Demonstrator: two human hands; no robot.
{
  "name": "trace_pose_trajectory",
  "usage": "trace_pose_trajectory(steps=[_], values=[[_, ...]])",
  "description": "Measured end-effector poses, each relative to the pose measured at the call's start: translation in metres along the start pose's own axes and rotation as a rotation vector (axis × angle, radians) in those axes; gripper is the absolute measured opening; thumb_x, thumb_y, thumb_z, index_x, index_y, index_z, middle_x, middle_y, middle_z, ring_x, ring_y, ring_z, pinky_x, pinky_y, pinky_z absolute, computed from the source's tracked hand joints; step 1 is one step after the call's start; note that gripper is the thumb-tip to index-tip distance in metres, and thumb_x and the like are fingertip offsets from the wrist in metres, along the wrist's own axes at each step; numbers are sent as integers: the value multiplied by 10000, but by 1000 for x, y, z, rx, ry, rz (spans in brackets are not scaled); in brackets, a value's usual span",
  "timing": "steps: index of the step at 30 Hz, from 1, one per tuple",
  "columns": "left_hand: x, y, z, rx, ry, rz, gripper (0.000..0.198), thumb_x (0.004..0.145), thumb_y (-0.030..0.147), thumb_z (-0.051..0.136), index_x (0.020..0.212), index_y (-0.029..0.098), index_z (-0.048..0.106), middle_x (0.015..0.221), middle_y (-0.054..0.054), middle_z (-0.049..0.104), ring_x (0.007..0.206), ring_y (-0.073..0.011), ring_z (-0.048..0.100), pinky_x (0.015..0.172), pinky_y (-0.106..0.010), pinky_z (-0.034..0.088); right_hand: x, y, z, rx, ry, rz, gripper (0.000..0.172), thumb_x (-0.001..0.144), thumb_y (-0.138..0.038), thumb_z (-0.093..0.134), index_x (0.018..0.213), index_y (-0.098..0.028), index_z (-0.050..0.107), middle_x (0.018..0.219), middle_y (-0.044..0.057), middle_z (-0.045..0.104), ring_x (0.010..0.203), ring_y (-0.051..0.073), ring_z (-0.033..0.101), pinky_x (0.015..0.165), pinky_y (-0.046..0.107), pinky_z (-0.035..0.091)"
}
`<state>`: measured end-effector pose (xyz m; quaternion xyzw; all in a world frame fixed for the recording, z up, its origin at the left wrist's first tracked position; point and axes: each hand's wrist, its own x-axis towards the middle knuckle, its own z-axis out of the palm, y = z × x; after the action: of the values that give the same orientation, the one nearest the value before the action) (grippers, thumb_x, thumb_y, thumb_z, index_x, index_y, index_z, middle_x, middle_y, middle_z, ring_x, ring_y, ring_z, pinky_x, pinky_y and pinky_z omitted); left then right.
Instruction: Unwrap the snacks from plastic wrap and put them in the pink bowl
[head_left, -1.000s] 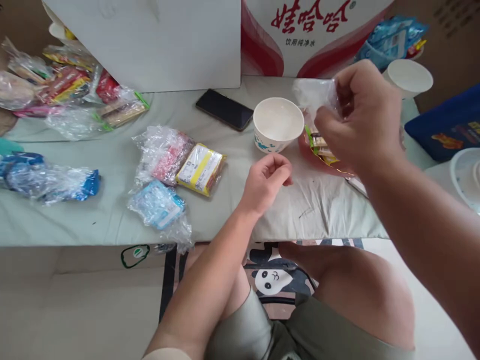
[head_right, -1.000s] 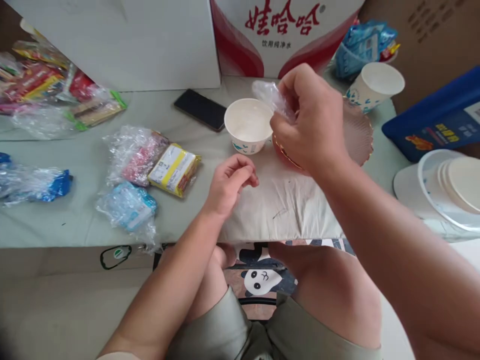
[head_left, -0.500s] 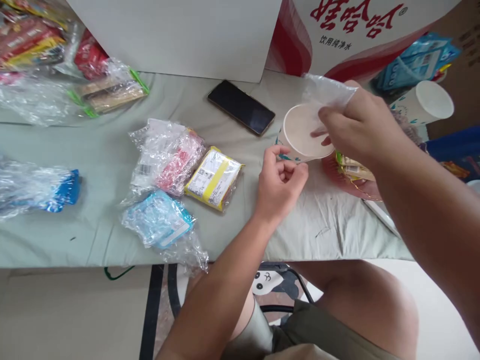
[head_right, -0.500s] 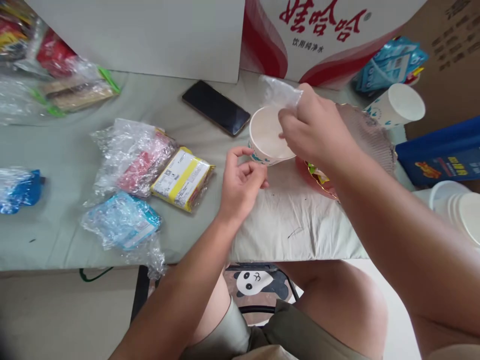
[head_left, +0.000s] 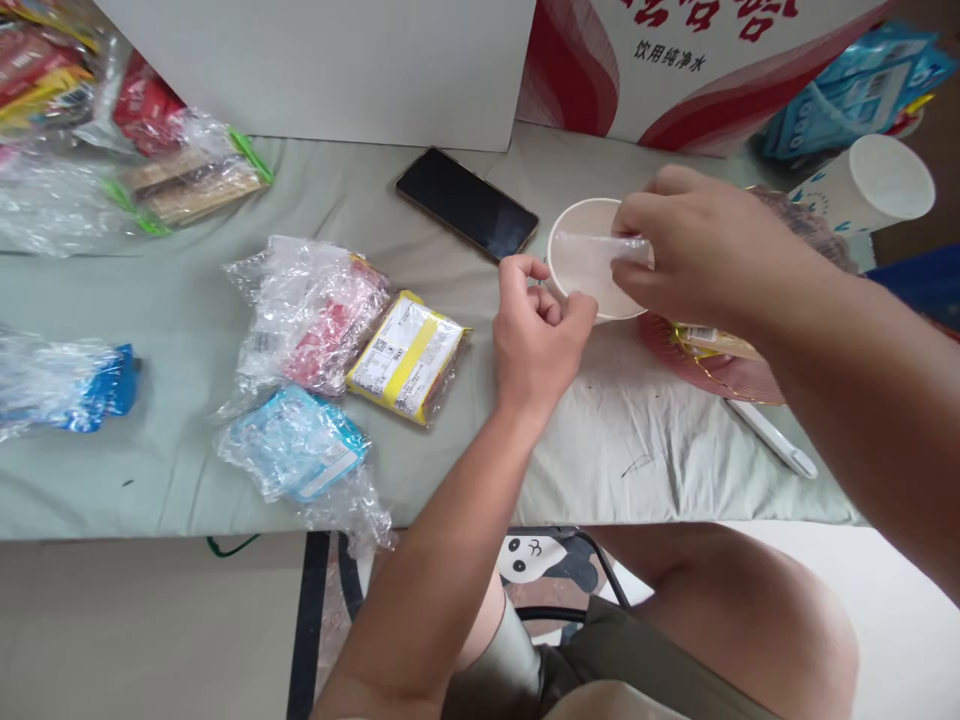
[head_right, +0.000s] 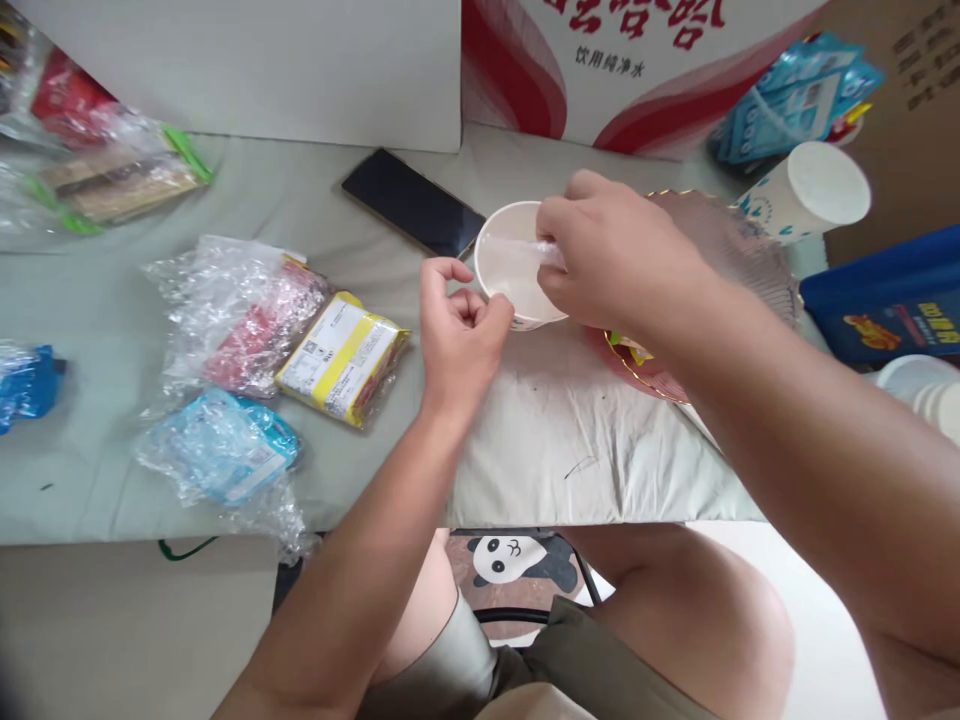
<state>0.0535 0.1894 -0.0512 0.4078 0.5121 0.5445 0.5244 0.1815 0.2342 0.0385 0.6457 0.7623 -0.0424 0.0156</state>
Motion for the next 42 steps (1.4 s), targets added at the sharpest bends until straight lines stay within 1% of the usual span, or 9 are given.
trace_pose_trajectory(steps=[7, 11, 14, 18, 21, 26, 32, 38, 42], values=[[-3, -3, 0, -39, -46, 31, 293, 866, 88, 627, 942, 264, 405, 565, 124, 354, 530, -93, 371, 591, -262, 328, 7, -12, -3, -70, -271, 22, 264, 738, -93, 710, 652, -217, 492, 628, -9, 473, 759, 198, 595, 687, 332, 330], [-2, -6, 3, -60, -58, 64, 297, 862, 78, 621, 953, 264, 408, 560, 126, 354, 534, -96, 374, 600, -265, 335, 9, -5, -18, -42, -119, 7, 188, 785, -131, 681, 682, -210, 545, 617, -26, 528, 771, 163, 617, 672, 326, 356], [-1, -8, 3, -62, -57, 67, 291, 859, 91, 626, 958, 263, 414, 568, 126, 361, 537, -94, 382, 602, -261, 337, 4, 9, -28, 33, 73, 20, 212, 891, -315, 637, 725, -216, 550, 708, -22, 640, 796, 146, 640, 649, 331, 365], [-1, -9, 3, -48, -59, 64, 284, 859, 97, 629, 959, 263, 421, 574, 126, 359, 535, -91, 396, 611, -260, 346, -1, 21, -25, 17, 202, 5, 236, 906, -417, 656, 783, -226, 591, 826, -3, 727, 886, 180, 681, 709, 362, 427], [-1, -8, 4, -49, -59, 64, 286, 860, 91, 635, 950, 263, 425, 565, 128, 350, 531, -94, 391, 619, -265, 352, 5, 25, -10, -47, 94, 39, 198, 822, -308, 763, 759, -211, 602, 814, 22, 737, 900, 205, 689, 728, 377, 433], [-1, -6, 4, -63, -59, 54, 283, 856, 83, 645, 950, 263, 448, 555, 129, 345, 529, -99, 378, 612, -263, 345, 24, 33, 11, 140, -34, -59, 288, 901, -421, 725, 764, -174, 668, 893, -21, 770, 907, 132, 684, 738, 326, 413], [-1, -8, 5, -53, -64, 46, 276, 860, 83, 657, 988, 268, 497, 571, 117, 352, 535, -106, 397, 634, -271, 372, 40, 27, -2, -52, -371, 23, 232, 815, -393, 820, 926, -207, 736, 754, -84, 735, 748, 76, 653, 682, 309, 345], [0, -12, 7, -71, -69, 94, 271, 862, 58, 658, 950, 260, 500, 558, 116, 344, 524, -103, 382, 635, -279, 377, 61, 45, 30, 61, -244, -110, 345, 925, -497, 690, 770, -191, 722, 886, -26, 757, 980, 165, 718, 790, 328, 452], [2, -19, 9, -83, -50, 142, 282, 845, 57, 664, 943, 264, 500, 546, 125, 341, 509, -97, 384, 591, -271, 340, 63, 55, 42, -45, -193, -287, 369, 818, -529, 796, 688, -206, 674, 810, -6, 708, 995, 234, 725, 827, 355, 507]])
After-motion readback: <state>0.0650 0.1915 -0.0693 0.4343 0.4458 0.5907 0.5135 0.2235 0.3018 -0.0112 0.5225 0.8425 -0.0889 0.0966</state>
